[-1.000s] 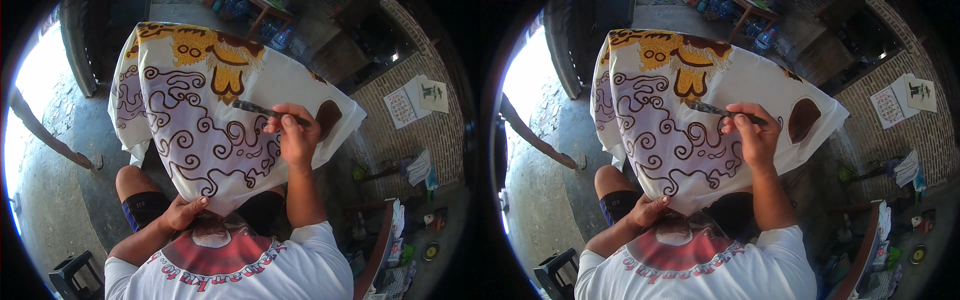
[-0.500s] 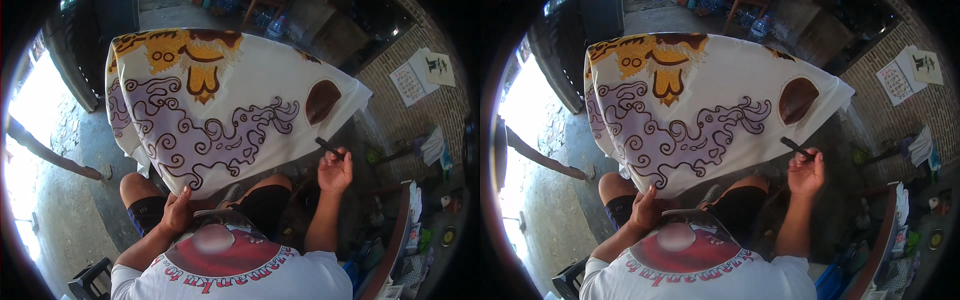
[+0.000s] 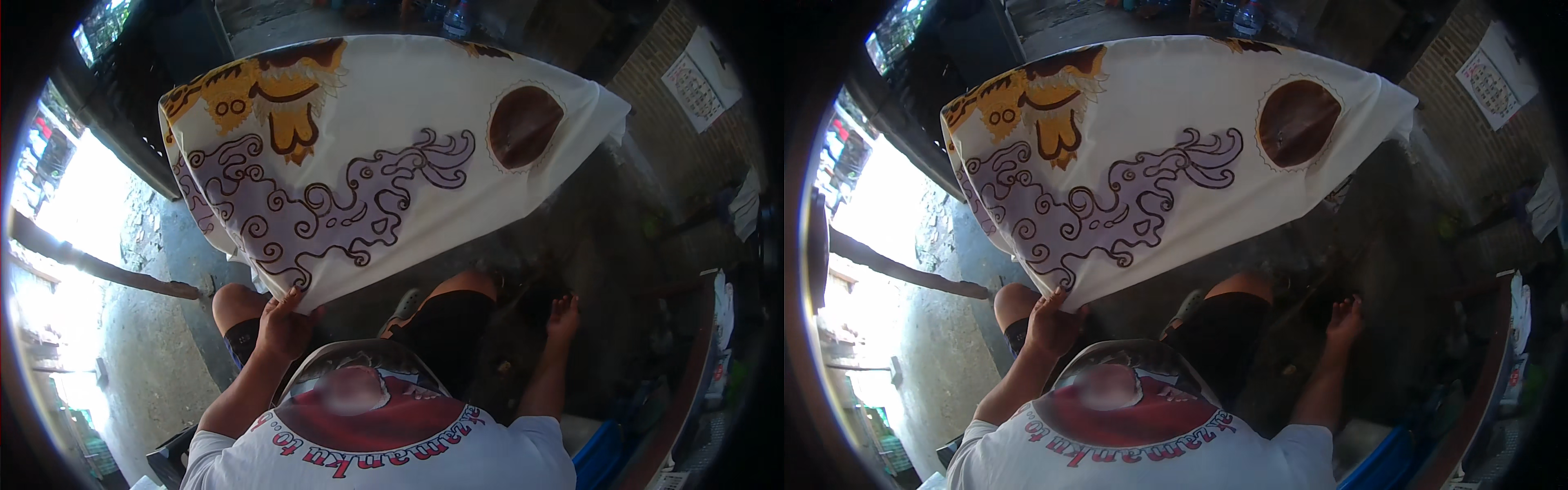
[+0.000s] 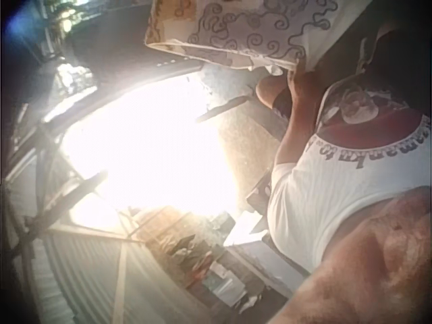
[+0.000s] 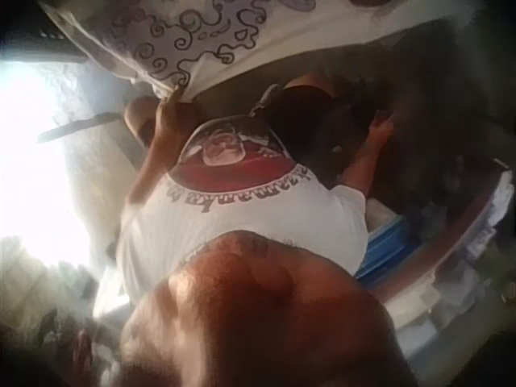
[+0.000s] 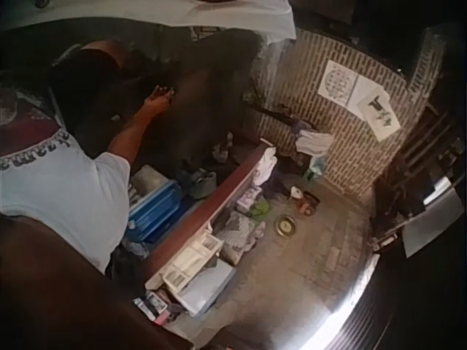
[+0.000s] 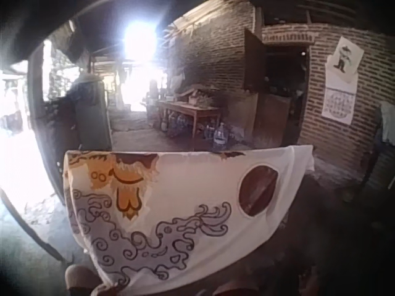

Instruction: Apply wax or dye to a batik fabric using a canting tool or brush.

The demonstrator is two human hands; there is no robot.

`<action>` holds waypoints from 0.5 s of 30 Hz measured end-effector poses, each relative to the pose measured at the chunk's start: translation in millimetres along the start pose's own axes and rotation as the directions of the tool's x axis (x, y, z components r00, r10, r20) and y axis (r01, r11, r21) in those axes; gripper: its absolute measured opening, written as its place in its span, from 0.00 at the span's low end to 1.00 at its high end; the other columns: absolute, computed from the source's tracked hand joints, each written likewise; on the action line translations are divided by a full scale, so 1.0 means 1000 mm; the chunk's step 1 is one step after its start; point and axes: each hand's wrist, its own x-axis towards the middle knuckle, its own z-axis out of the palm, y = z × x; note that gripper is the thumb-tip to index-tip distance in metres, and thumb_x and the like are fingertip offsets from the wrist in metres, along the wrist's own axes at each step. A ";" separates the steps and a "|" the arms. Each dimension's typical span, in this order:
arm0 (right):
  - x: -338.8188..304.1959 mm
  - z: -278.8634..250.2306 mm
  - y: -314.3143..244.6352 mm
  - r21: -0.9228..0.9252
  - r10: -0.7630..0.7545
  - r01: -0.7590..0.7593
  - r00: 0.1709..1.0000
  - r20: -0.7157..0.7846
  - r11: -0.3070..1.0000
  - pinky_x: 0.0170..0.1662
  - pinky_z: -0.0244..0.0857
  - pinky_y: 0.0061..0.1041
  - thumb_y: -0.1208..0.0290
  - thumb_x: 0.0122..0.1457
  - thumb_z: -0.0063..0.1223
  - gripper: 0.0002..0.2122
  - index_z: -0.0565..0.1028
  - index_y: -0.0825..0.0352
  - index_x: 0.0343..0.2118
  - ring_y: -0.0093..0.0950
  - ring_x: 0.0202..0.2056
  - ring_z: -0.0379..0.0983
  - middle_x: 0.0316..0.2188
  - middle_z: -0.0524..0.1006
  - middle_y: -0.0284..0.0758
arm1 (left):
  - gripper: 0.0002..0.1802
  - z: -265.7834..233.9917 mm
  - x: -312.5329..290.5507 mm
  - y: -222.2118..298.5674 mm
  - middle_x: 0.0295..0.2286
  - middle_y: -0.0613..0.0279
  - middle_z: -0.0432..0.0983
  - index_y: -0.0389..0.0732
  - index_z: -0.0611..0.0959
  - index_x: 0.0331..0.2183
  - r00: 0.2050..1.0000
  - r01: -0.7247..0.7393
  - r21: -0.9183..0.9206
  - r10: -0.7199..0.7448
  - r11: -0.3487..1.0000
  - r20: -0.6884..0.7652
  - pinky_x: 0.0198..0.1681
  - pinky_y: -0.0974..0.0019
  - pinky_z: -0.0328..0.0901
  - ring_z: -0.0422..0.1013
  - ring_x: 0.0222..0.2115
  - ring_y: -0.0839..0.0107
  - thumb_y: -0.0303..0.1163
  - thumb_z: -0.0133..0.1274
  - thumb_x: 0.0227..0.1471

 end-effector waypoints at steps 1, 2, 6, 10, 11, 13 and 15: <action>0.010 -0.017 0.005 -0.017 0.028 -0.028 0.999 -0.031 0.999 0.42 0.75 0.34 0.60 0.67 0.53 0.13 0.76 0.61 0.49 0.25 0.37 0.72 0.37 0.75 0.32 | 0.19 0.000 0.000 0.001 0.48 0.63 0.77 0.44 0.74 0.53 1.000 0.003 0.019 -0.003 1.000 -0.003 0.45 0.58 0.73 0.75 0.47 0.63 0.31 0.53 0.61; 0.015 -0.026 0.007 -0.011 0.042 -0.043 0.998 -0.042 0.999 0.42 0.75 0.34 0.60 0.67 0.53 0.13 0.76 0.61 0.49 0.25 0.37 0.72 0.37 0.75 0.32 | 0.18 0.000 -0.002 0.002 0.47 0.62 0.77 0.43 0.74 0.53 1.000 -0.014 0.035 0.014 0.999 -0.017 0.44 0.57 0.73 0.75 0.47 0.63 0.31 0.54 0.61; 0.029 -0.060 0.027 -0.102 0.057 -0.071 0.989 -0.137 0.992 0.40 0.77 0.36 0.65 0.67 0.47 0.13 0.73 0.63 0.51 0.30 0.37 0.76 0.37 0.77 0.34 | 0.18 -0.021 0.010 0.002 0.45 0.61 0.76 0.43 0.75 0.52 1.000 0.000 0.037 0.000 0.999 -0.003 0.43 0.56 0.73 0.75 0.46 0.62 0.31 0.55 0.60; 0.074 -0.118 0.043 -0.159 -0.153 0.132 0.980 -0.128 0.978 0.36 0.76 0.38 0.65 0.65 0.53 0.14 0.71 0.67 0.50 0.33 0.33 0.76 0.35 0.77 0.38 | 0.20 -0.060 0.028 0.002 0.40 0.55 0.78 0.35 0.76 0.49 0.843 -0.444 0.838 0.466 0.318 0.270 0.37 0.60 0.75 0.77 0.39 0.60 0.29 0.59 0.56; 0.070 -0.105 0.051 -0.114 -0.131 0.117 0.983 -0.127 0.987 0.35 0.77 0.40 0.68 0.64 0.55 0.13 0.71 0.68 0.48 0.34 0.32 0.77 0.34 0.78 0.39 | 0.23 -0.073 0.024 0.012 0.39 0.54 0.78 0.32 0.76 0.50 0.655 -0.536 0.761 0.389 -0.365 0.648 0.37 0.61 0.76 0.77 0.38 0.59 0.28 0.61 0.54; 0.073 -0.115 0.044 -0.350 -0.304 0.214 0.925 -0.227 0.912 0.27 0.77 0.35 0.69 0.63 0.57 0.11 0.75 0.72 0.42 0.31 0.25 0.76 0.29 0.78 0.38 | 0.25 -0.052 0.017 0.000 0.37 0.49 0.77 0.28 0.76 0.50 0.761 -0.483 0.875 0.479 -0.030 0.437 0.40 0.52 0.76 0.76 0.36 0.54 0.32 0.62 0.55; 0.072 -0.125 0.031 -0.388 -0.216 0.097 0.937 -0.276 0.916 0.29 0.78 0.33 0.71 0.64 0.55 0.10 0.75 0.71 0.43 0.27 0.28 0.75 0.31 0.77 0.35 | 0.28 -0.022 0.004 0.009 0.43 0.46 0.74 0.29 0.73 0.53 0.941 -0.322 0.783 0.269 0.533 0.204 0.41 0.47 0.77 0.77 0.39 0.49 0.39 0.57 0.58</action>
